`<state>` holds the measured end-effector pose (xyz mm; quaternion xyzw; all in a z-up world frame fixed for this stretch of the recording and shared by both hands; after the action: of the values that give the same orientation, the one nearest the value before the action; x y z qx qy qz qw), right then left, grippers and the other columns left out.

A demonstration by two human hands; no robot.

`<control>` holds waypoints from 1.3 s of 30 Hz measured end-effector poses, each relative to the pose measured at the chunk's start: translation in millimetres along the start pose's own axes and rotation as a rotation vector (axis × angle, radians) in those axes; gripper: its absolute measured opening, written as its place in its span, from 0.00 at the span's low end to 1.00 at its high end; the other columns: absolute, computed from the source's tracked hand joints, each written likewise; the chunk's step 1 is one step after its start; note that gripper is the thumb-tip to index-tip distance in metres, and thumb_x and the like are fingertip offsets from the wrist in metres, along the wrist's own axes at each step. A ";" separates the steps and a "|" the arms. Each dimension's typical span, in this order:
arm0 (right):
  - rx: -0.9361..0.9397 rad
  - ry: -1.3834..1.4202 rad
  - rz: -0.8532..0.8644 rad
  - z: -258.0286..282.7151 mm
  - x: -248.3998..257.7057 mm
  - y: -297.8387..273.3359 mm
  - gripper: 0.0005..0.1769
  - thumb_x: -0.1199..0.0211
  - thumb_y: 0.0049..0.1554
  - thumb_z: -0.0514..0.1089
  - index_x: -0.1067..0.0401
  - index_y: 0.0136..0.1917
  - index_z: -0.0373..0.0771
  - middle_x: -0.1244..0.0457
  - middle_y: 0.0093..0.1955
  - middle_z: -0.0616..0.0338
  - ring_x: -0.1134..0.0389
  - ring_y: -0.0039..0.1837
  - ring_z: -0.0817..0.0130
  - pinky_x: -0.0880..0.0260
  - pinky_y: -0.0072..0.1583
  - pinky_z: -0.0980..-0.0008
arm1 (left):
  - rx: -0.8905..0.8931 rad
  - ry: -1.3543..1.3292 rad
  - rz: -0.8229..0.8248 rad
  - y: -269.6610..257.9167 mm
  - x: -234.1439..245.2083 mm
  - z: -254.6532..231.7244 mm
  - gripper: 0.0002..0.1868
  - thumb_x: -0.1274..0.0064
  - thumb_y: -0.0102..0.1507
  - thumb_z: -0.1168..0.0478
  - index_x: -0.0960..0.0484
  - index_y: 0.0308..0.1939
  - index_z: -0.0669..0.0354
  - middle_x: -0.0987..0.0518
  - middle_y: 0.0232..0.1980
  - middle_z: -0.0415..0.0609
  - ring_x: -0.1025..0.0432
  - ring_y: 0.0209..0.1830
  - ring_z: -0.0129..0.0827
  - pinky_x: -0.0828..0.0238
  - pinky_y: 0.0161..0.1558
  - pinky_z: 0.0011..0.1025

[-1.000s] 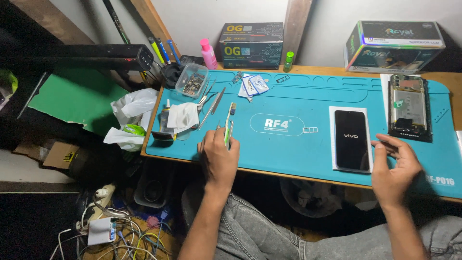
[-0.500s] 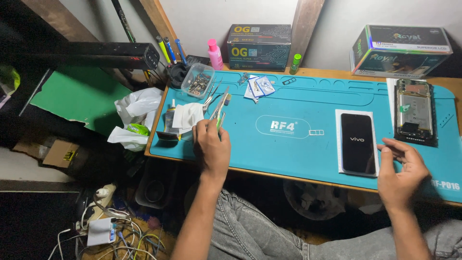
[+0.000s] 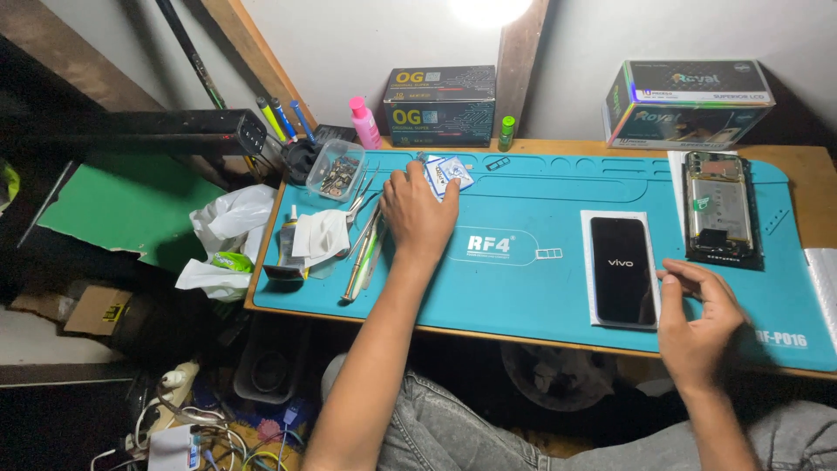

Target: The person handles a black Vivo smartphone, removes a SIM card tray, and inserts a new SIM card. They then power on the device and navigate the touchscreen interface to verify functionality.

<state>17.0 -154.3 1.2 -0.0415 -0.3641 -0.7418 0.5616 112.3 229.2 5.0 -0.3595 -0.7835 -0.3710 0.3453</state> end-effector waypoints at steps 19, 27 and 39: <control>0.007 0.033 -0.012 12.5 3.9 9.6 0.09 0.41 0.71 0.25 0.21 0.59 0.22 0.29 0.59 0.40 0.27 0.62 0.52 0.26 0.66 0.59 | 0.080 0.019 0.129 39.4 -50.5 -8.8 0.33 0.25 0.52 0.50 0.17 0.60 0.52 0.14 0.55 0.53 0.27 0.60 0.56 0.39 0.60 0.52; 0.001 0.043 -0.019 6.7 2.0 7.0 0.08 0.41 0.71 0.25 0.21 0.59 0.23 0.30 0.59 0.41 0.28 0.62 0.54 0.26 0.65 0.60 | 0.175 -0.042 0.121 39.7 -57.4 -5.5 0.22 0.36 0.49 0.58 0.16 0.48 0.44 0.19 0.52 0.50 0.30 0.59 0.51 0.43 0.60 0.48; 0.045 -0.015 -0.006 14.2 2.7 6.2 0.08 0.40 0.71 0.23 0.20 0.59 0.21 0.29 0.59 0.38 0.27 0.62 0.51 0.26 0.66 0.58 | -0.032 -0.219 -0.098 33.3 -5.0 -14.6 0.09 0.44 0.61 0.63 0.14 0.44 0.47 0.11 0.42 0.43 0.22 0.41 0.47 0.42 0.49 0.44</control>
<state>16.5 -148.7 15.9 -0.0335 -0.3851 -0.7347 0.5575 146.1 231.1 19.1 -0.3646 -0.8272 -0.3582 0.2334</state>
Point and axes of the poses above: each hand's wrist, its own y-axis towards the middle knuckle, its own x-axis out of the back of the hand, z = x × y, the point moved 4 cm from there along y, towards the middle knuckle
